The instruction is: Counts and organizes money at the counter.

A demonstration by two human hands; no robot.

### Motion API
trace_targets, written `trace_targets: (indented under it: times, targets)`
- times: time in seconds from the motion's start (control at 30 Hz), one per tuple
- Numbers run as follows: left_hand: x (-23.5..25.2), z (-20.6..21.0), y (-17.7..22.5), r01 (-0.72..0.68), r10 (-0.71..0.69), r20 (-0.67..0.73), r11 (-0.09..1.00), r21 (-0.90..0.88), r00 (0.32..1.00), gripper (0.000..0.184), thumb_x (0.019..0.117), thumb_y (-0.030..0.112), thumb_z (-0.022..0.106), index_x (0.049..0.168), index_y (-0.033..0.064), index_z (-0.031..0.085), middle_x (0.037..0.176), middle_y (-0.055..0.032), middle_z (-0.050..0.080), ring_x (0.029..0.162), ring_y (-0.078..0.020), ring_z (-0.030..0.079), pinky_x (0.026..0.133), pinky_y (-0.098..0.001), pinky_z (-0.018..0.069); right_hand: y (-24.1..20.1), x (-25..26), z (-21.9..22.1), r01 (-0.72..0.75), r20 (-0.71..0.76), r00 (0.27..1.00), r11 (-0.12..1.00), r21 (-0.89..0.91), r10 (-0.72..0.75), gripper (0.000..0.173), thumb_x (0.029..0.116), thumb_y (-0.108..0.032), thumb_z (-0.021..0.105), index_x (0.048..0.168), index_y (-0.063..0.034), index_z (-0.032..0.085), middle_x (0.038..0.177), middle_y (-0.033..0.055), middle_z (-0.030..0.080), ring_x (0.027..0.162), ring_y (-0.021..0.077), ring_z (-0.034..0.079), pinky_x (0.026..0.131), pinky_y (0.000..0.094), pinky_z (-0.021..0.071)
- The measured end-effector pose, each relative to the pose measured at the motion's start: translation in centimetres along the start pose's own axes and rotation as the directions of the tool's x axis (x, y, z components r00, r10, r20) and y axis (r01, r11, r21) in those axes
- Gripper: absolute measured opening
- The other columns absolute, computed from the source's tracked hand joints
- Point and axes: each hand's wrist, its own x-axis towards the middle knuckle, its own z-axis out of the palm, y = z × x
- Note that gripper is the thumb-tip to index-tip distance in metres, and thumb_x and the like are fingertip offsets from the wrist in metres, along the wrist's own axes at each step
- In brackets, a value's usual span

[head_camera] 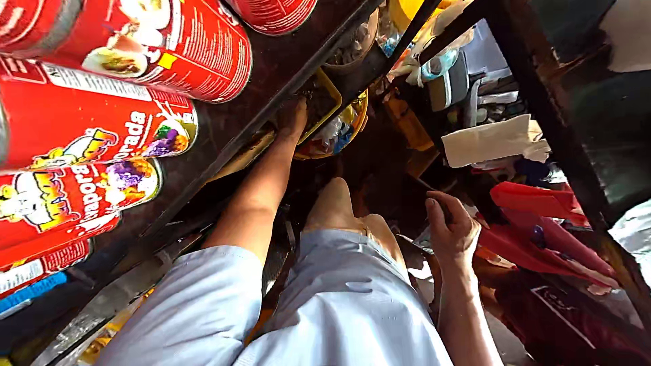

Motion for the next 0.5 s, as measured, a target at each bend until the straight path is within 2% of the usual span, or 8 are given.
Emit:
trace_targets:
  times: [0.07,0.13,0.2,0.4,0.5]
  targets:
    - [0.6,0.2,-0.4,-0.028,0.027,0.016,0.999,0.029,0.999,0.036,0.1055,0.018,0.049,0.135,-0.0015,0.057,0.121,-0.0309,0.066,0.113,-0.0516,0.064,0.091,-0.0691,0.0512,-0.1,0.4,0.1,-0.02,-0.01,1.0,1.0,0.001,0.02,0.028,0.1038,-0.03,0.056,0.115,-0.0104,0.074,0.078,0.0018,0.069,0.061,0.0055,0.057,0.059,0.0264,0.0478]
    - [1.2,0.3,-0.9,-0.07,0.069,0.034,0.998,0.005,0.997,0.042,0.1077,0.025,0.048,0.141,-0.0004,0.054,0.124,-0.0306,0.065,0.116,-0.0509,0.064,0.095,-0.0681,0.0501,-0.2,0.8,0.1,-0.032,-0.013,0.999,0.999,0.007,0.032,0.029,0.1039,-0.031,0.056,0.116,-0.0123,0.074,0.076,0.0002,0.067,0.059,0.006,0.055,0.057,0.028,0.0463]
    - [1.5,0.5,-1.5,-0.112,0.113,0.039,0.993,-0.029,0.993,0.041,0.1068,0.026,0.051,0.139,0.0005,0.057,0.124,-0.0293,0.066,0.117,-0.0495,0.064,0.097,-0.0673,0.05,-0.2,1.1,0.2,-0.033,-0.013,0.999,0.999,0.015,0.033,0.028,0.104,-0.032,0.056,0.117,-0.0139,0.074,0.075,-0.0006,0.066,0.058,0.0063,0.054,0.056,0.0291,0.0456]
    - [1.3,0.2,-1.6,-0.057,0.08,0.125,0.982,-0.18,0.989,0.039,0.1045,0.023,0.054,0.132,-0.0043,0.06,0.128,-0.0293,0.064,0.123,-0.0472,0.06,0.103,-0.0677,0.0462,-0.4,1.4,0.3,-0.017,0.022,1.0,0.999,0.029,0.016,0.027,0.1048,-0.03,0.056,0.118,-0.0136,0.073,0.087,0.0021,0.072,0.066,0.0089,0.061,0.061,0.0323,0.0513]
    - [0.9,0.4,-1.9,-0.061,0.076,0.079,0.981,-0.186,0.994,0.044,0.1026,0.026,0.06,0.14,0.0032,0.056,0.127,-0.0277,0.065,0.121,-0.0478,0.062,0.1,-0.068,0.0477,-0.2,1.4,0.3,-0.017,0.024,1.0,1.0,0.025,0.017,0.026,0.1045,-0.031,0.057,0.118,-0.015,0.073,0.085,0.0008,0.071,0.066,0.0083,0.061,0.061,0.0319,0.0506]
